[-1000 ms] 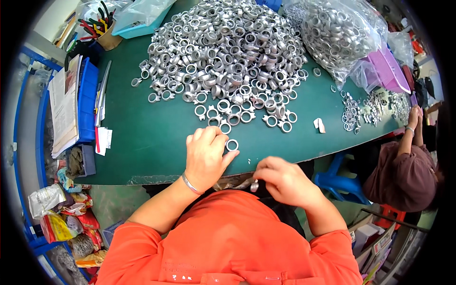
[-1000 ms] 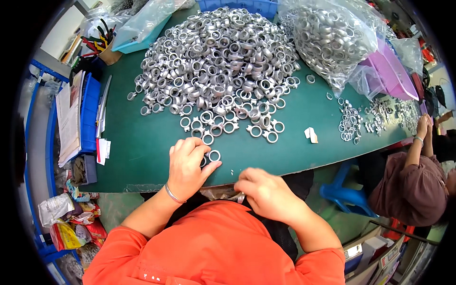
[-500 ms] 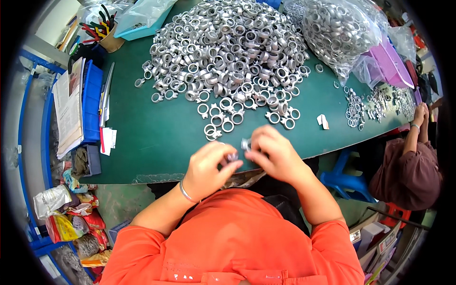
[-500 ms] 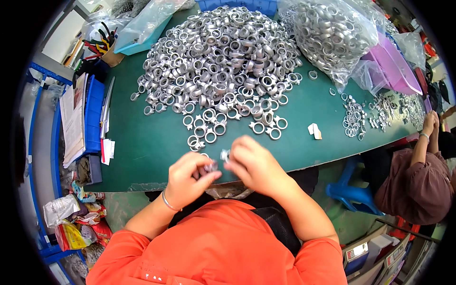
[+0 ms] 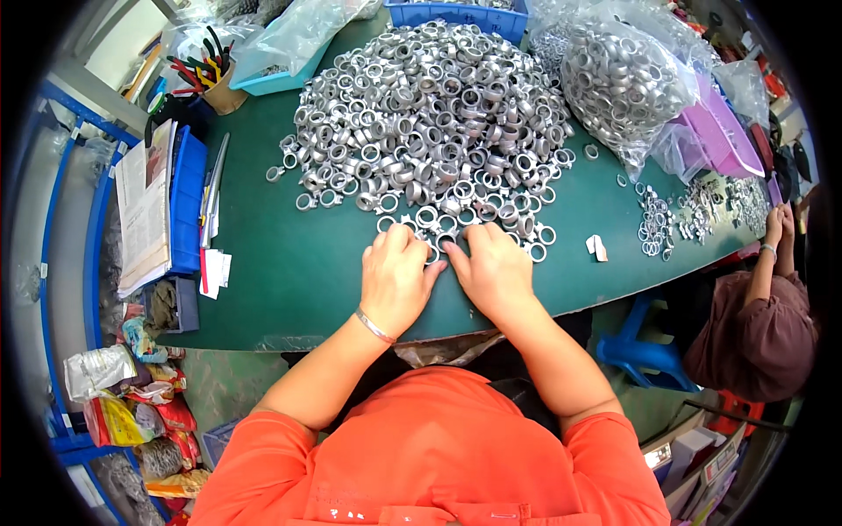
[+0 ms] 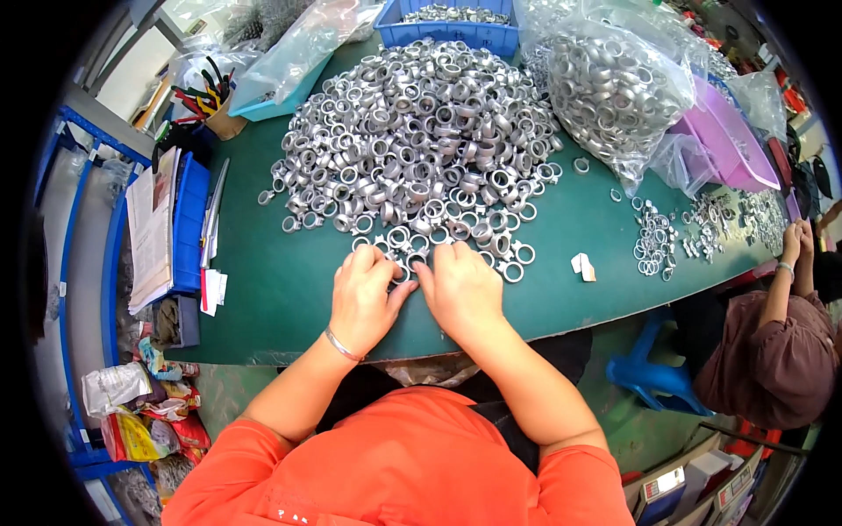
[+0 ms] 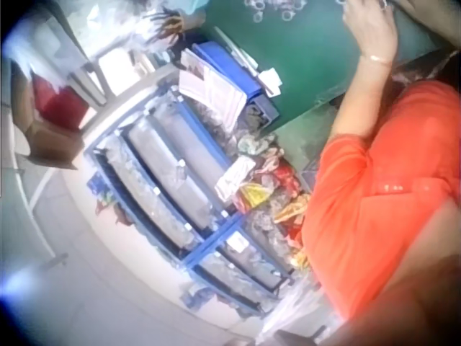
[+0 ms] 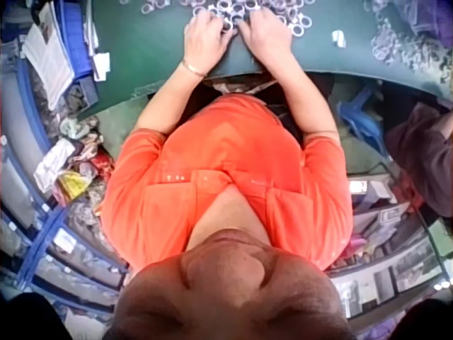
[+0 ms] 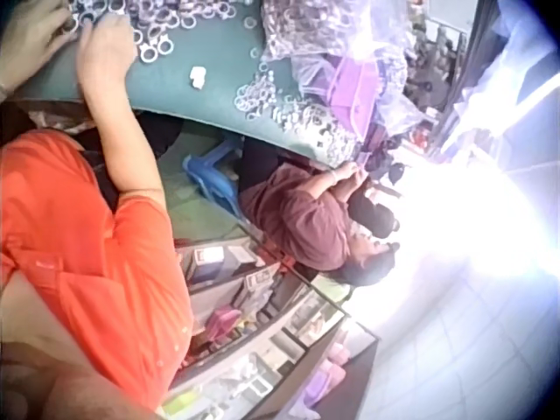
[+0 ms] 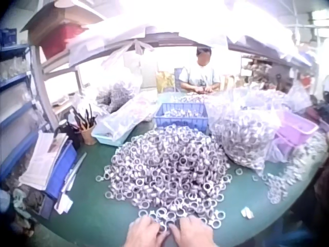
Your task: The person gathers metal ring components from a pile on the workbench and fits the matching pieces together by hand.
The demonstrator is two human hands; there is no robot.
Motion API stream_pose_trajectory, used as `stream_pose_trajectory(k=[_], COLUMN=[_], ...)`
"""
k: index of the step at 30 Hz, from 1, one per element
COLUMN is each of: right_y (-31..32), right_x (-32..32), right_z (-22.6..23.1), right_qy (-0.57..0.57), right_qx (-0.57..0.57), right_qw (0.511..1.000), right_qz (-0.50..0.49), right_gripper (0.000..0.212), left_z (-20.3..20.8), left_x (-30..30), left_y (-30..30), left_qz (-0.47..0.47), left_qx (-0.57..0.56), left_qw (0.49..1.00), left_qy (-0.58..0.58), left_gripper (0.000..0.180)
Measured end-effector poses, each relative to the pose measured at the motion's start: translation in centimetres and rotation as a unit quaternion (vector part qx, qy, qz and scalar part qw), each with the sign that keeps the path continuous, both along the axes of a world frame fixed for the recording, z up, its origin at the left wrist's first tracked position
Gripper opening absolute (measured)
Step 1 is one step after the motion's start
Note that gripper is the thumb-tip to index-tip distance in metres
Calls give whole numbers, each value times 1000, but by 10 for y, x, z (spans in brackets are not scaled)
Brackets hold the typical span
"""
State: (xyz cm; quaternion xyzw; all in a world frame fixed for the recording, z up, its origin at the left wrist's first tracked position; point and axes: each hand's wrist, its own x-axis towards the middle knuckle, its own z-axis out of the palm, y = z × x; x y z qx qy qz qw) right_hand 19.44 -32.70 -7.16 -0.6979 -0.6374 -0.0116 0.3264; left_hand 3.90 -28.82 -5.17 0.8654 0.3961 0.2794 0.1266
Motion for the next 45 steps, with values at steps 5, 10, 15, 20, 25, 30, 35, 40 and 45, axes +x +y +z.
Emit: stream_pose_trajectory(k=[5,10,15,20,25,30,35,40,45], right_y=[0,-34,-50,-60,-72,-97,-84,-55,-64], right_x=[6,13,12,19,26,37,53,77,49], right_z=[-1,14,22,22,23,23,24,4,14], right_qy=[23,551,593,494,401,181,45,7,376], right_qx=[2,-143,-111,-70,-26,-78,-27,0,-103], right_qw=[999,807,771,839,890,933,984,1000,908], right_qz=[25,160,203,216,216,300,171,3,150], right_gripper=[14,12,11,14,17,18,21,23,17], left_z=[6,-1,-4,-6,7,0,2,11,8], left_x=[-5,-17,-19,-16,-9,-20,-25,-30,-31], left_y=[-5,-24,-31,-36,-40,-52,-38,-20,-27], left_qz=[1,-104,-183,-203,-225,-305,-172,-25,-68], left_qx=[59,-249,-251,-252,-143,-80,-4,-62,-149], left_qw=[998,914,884,891,929,942,978,998,984], left_qy=[-34,-303,-350,-317,-257,-114,-121,-4,-74], left_gripper=[16,19,36,35,34,22,30,33,26])
